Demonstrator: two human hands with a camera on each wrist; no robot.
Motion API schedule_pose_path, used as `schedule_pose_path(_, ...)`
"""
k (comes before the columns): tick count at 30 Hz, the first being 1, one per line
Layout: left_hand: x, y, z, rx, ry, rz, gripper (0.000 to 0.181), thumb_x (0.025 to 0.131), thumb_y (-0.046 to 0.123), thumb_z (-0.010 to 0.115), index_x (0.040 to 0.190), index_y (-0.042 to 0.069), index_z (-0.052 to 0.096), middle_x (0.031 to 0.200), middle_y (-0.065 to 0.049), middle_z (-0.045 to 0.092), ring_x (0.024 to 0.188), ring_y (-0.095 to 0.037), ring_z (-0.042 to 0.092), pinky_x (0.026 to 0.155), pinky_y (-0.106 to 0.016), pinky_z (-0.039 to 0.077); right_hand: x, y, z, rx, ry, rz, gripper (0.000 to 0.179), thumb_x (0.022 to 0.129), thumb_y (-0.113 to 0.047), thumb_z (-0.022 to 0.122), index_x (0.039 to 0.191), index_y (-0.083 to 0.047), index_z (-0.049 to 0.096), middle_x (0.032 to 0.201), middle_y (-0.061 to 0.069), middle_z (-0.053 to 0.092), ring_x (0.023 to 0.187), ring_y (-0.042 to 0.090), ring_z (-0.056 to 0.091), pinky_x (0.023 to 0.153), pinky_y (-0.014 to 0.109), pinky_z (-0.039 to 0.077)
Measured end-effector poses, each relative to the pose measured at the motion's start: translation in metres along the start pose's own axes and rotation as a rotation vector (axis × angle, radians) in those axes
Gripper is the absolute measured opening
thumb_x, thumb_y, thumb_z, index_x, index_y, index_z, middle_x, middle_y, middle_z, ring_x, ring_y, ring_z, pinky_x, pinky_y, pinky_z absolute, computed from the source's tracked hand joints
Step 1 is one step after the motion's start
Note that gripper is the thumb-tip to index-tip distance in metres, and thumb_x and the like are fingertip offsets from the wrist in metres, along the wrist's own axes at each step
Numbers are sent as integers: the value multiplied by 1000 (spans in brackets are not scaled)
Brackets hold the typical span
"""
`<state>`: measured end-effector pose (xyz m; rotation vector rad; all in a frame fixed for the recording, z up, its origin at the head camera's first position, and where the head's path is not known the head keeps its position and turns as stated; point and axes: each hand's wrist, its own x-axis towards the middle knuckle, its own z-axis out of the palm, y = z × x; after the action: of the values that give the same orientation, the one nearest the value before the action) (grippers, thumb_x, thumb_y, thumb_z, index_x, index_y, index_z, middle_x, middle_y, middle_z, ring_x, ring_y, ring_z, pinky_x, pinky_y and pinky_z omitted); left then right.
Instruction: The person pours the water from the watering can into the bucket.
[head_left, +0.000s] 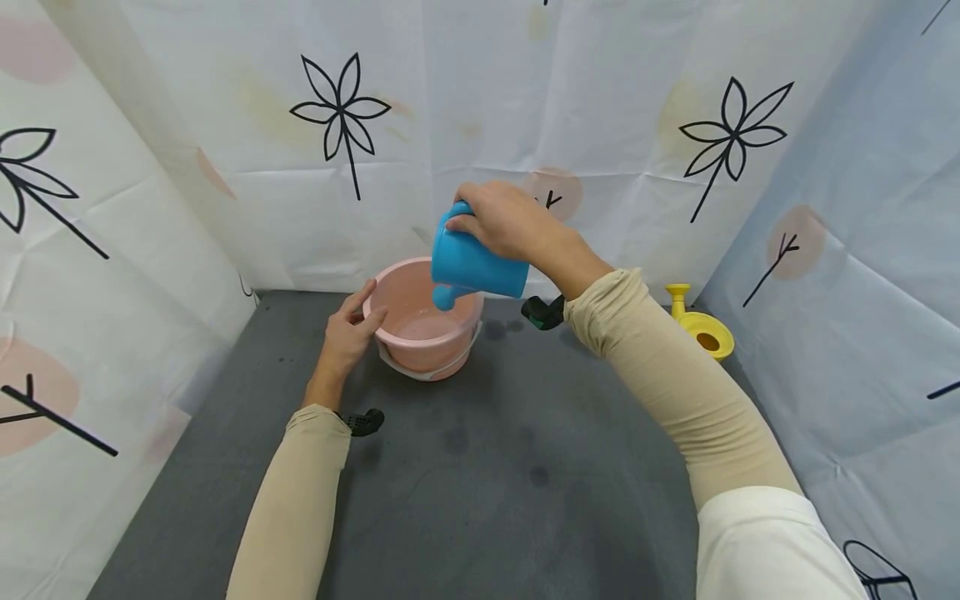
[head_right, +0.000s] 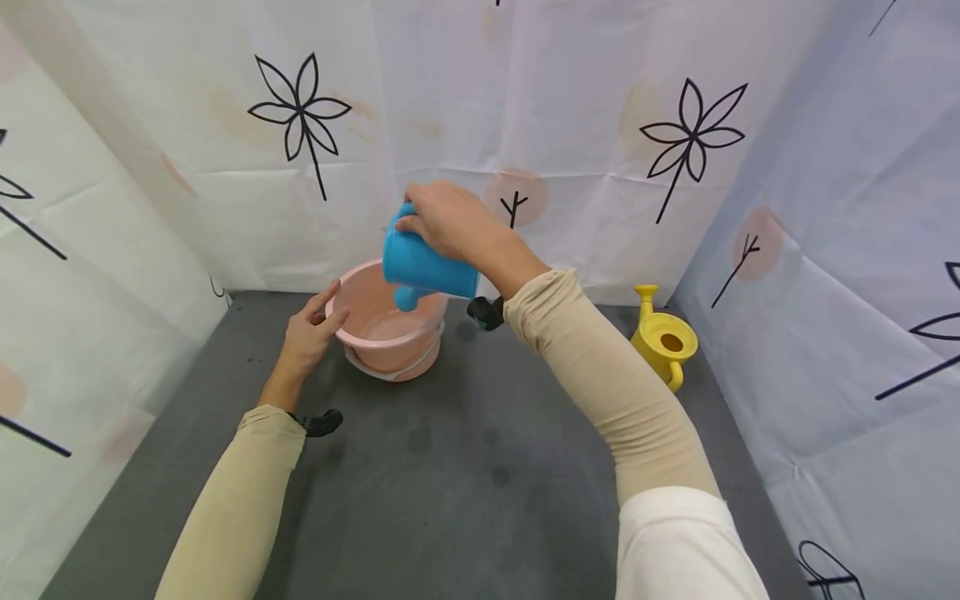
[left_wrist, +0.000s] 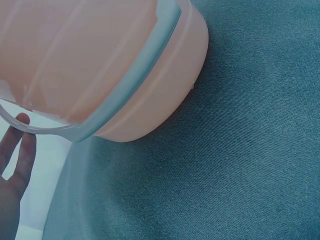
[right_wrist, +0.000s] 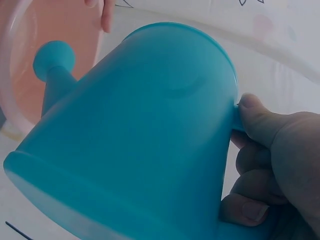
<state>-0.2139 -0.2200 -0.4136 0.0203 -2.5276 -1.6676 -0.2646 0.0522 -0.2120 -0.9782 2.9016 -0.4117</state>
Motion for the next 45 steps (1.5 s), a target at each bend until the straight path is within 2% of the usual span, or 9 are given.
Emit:
schedule_pose_path(7,0,0,1,-8,0,1,62,102,26,63,159,18,39,168,-6,31,137,-42,51,105,-53,47,-2,8,2,42,46,28,43,107,-39,51,136,-8,56,129,13,65,117,27,61,100,42,50)
schedule_pose_path(10,-1,1,1,-15,2,1,62,102,25,63,159,18,39,168,-6,31,138,-43,51,106,-54,46,-3,12,4,57,66,27,42,107,-38,52,135,-7,56,127,14,66,115,28,61,99,42,50)
schedule_pose_path(16,-1,1,1,-9,9,6,60,103,25,62,158,18,40,168,-6,33,137,-41,51,103,-47,47,-10,21,9,102,117,16,39,107,-34,54,131,-4,58,125,16,67,111,29,64,97,41,50)
schedule_pose_path(22,-1,1,1,-3,7,5,60,102,26,62,158,18,40,168,-4,32,136,-41,53,100,-41,48,-23,33,18,164,208,-5,36,106,-32,57,127,-3,60,121,17,69,108,31,67,95,43,52)
schedule_pose_path(28,0,1,1,4,10,4,61,102,27,63,158,19,40,168,-4,33,135,-40,53,99,-38,48,-36,47,33,181,303,-40,36,105,-30,58,128,-3,60,117,17,71,107,32,69,95,43,53)
schedule_pose_path(33,1,-4,2,-18,5,-5,61,102,26,64,158,20,41,168,-4,33,134,-40,54,87,-19,46,-43,59,48,224,361,-58,35,105,-27,58,128,0,58,114,20,71,105,34,70,96,45,54)
schedule_pose_path(35,1,-4,3,-23,6,-6,60,102,25,64,158,21,41,168,-4,33,133,-41,54,83,-14,44,-45,64,53,245,385,-61,35,105,-25,58,128,1,57,114,21,70,104,34,70,95,46,54)
schedule_pose_path(41,-1,-1,3,-5,11,-6,60,102,27,63,158,20,41,168,-4,33,134,-39,54,86,-17,44,-54,78,70,336,453,-68,33,107,-19,54,128,6,54,110,25,64,100,36,64,90,47,49)
schedule_pose_path(45,3,-7,2,-17,13,1,61,102,26,63,158,21,41,167,-5,33,134,-40,54,83,-14,44,-59,85,80,406,489,-39,33,107,-17,54,129,7,52,105,24,62,96,35,61,88,49,48)
